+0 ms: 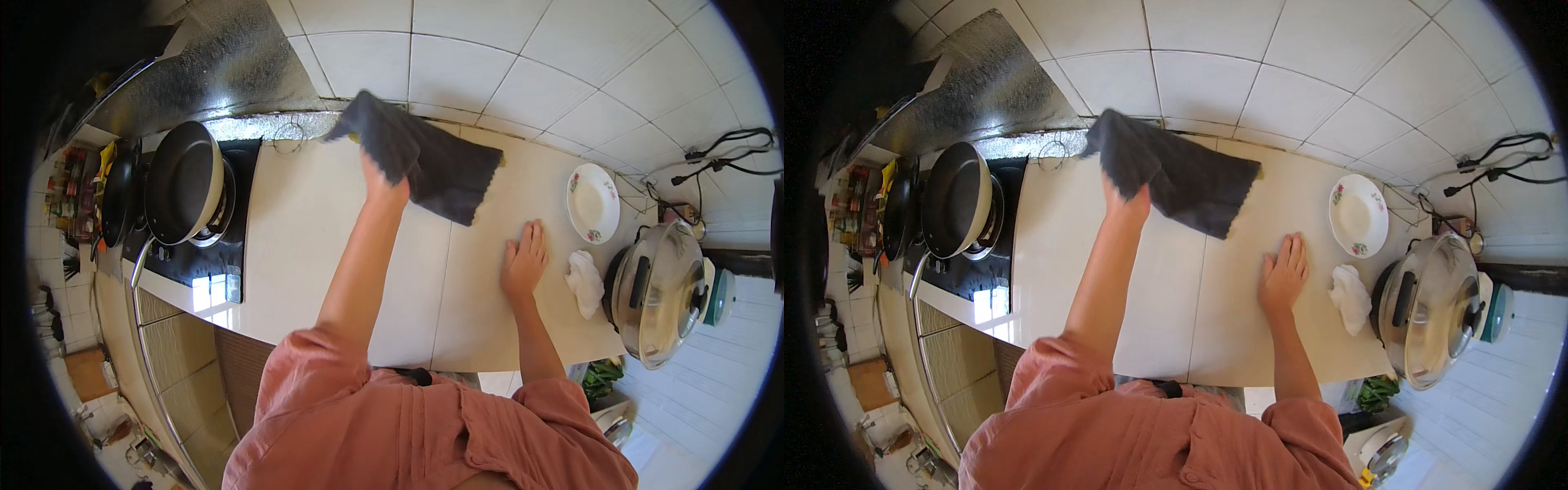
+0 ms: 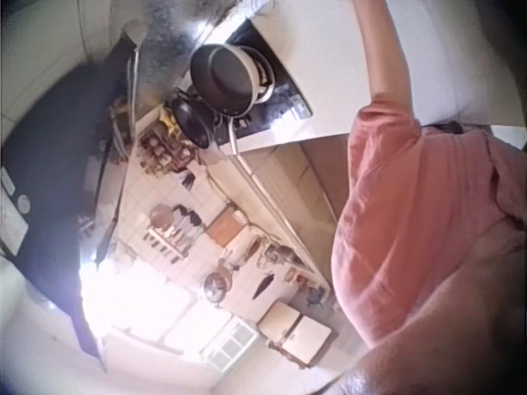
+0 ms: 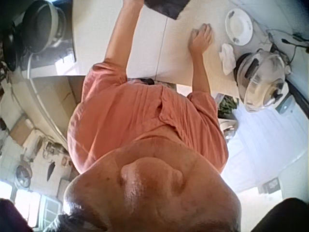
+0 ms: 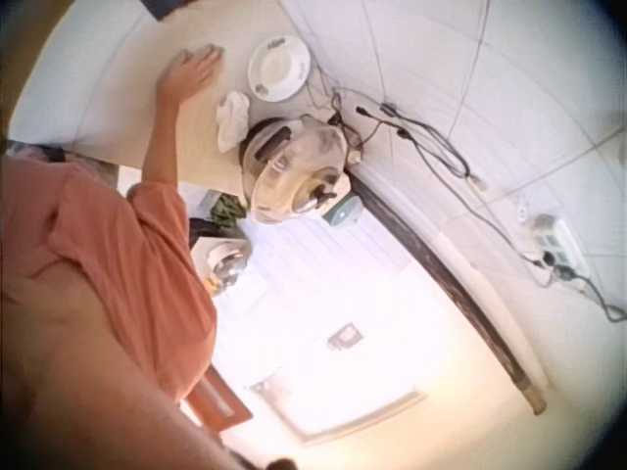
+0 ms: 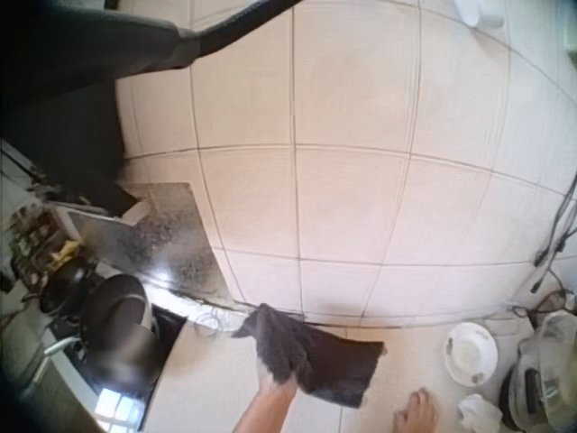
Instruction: The person cleans the white tiled wall behind a kitchen counter using a dark cloth and a yellow sponge. They wipe the tiles in a repetitive motion, occasionally switching between the cloth and the sponge to scrub the surface.
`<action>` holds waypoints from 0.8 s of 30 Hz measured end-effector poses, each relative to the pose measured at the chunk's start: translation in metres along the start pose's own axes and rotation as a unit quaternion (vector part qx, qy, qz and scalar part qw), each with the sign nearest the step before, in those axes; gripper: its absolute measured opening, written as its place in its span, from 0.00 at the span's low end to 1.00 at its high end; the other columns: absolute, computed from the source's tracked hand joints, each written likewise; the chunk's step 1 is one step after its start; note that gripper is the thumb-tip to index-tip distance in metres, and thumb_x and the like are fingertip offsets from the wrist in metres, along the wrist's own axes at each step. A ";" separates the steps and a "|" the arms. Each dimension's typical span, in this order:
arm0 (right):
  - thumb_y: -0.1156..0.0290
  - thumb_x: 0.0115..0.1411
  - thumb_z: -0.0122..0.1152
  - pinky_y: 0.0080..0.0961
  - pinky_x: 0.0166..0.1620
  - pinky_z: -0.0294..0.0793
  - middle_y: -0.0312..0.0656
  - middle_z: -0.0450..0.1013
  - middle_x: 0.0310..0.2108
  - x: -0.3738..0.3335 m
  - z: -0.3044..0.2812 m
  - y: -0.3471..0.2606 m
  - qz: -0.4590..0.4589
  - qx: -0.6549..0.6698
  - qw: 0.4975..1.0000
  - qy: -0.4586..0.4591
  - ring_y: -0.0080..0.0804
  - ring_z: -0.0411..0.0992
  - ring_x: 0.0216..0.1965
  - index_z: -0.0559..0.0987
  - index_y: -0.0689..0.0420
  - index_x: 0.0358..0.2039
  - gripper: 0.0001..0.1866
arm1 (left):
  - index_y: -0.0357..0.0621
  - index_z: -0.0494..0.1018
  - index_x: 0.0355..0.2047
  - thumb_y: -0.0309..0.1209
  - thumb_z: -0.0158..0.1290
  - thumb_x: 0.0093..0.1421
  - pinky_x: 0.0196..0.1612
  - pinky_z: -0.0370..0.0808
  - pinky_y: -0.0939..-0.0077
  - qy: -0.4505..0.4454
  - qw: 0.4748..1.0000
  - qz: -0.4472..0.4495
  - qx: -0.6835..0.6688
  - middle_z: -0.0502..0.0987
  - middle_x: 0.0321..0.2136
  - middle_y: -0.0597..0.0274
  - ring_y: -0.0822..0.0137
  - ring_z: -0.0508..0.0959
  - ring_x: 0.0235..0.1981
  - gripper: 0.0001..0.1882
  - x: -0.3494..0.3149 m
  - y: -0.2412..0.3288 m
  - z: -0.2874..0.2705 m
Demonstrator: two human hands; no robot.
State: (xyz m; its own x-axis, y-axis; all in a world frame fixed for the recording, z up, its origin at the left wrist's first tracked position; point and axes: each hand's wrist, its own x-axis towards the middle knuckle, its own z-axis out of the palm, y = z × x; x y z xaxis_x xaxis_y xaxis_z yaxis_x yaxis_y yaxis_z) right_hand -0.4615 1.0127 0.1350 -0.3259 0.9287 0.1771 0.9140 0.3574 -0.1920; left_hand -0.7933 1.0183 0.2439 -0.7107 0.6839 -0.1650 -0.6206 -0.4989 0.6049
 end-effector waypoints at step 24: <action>0.59 0.70 0.53 0.49 0.70 0.53 0.49 0.56 0.74 -0.002 0.004 -0.002 -0.015 -0.024 1.000 0.006 0.49 0.54 0.74 0.62 0.60 0.71 0.33 | 0.20 0.65 0.41 0.13 0.46 0.53 0.56 0.63 0.45 0.074 0.648 0.475 0.591 0.63 0.47 0.30 0.33 0.65 0.50 0.14 0.070 -0.047 0.041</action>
State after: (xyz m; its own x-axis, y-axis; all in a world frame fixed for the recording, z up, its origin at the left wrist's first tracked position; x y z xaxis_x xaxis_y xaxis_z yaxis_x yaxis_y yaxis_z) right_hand -0.4638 1.0105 0.1309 -0.3512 0.9160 0.1940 0.9144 0.3801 -0.1390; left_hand -0.7998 1.1115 0.2358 -0.6640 0.2657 0.6989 0.7452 0.1591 0.6476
